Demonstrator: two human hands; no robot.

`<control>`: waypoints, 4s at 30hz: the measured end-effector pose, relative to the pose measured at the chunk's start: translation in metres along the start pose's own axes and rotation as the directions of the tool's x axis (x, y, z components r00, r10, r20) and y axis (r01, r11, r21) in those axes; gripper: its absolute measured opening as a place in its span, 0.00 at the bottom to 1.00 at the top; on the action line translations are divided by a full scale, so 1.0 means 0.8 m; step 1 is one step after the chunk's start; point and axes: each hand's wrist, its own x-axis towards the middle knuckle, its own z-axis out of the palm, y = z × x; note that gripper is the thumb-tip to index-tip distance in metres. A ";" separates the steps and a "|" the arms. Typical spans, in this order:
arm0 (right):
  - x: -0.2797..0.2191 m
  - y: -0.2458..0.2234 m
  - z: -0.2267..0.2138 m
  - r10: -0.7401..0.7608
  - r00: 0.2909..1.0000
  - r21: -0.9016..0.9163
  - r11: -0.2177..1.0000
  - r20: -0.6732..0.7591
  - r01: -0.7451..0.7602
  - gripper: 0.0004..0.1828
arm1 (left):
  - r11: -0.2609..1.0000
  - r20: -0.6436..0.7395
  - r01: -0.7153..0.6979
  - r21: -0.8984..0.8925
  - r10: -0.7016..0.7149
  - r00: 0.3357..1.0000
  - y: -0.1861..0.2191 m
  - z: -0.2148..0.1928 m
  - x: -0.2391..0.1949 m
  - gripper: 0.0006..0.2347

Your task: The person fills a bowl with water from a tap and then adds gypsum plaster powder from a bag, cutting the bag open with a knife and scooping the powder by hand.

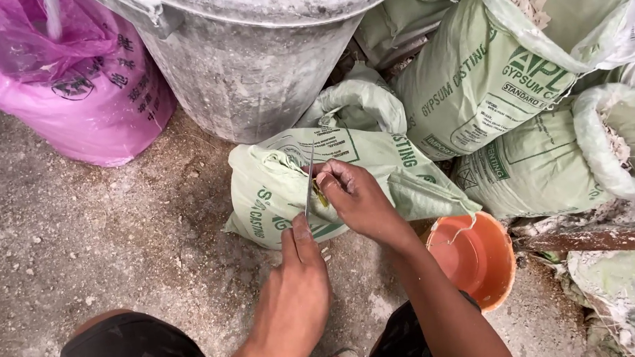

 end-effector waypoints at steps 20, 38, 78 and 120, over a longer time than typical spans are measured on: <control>-0.021 0.071 0.002 0.048 0.994 0.018 0.999 -0.102 -0.047 0.09 | 0.956 -0.272 0.065 0.286 0.016 0.962 -0.001 0.072 0.022 0.16; -0.061 0.000 0.018 0.219 0.851 -0.543 0.835 0.477 0.089 0.16 | 0.990 -0.387 0.052 -0.132 -0.100 0.917 -0.098 0.003 0.051 0.11; -0.032 0.025 -0.022 -0.098 0.992 -0.120 0.989 -0.073 0.089 0.15 | 0.821 -0.297 -0.210 -0.530 0.052 0.953 -0.040 0.041 0.031 0.05; -0.069 0.014 0.006 -0.221 0.966 -0.750 0.659 -0.131 0.049 0.13 | 0.986 0.384 -0.130 0.102 0.082 0.920 -0.050 -0.100 0.044 0.27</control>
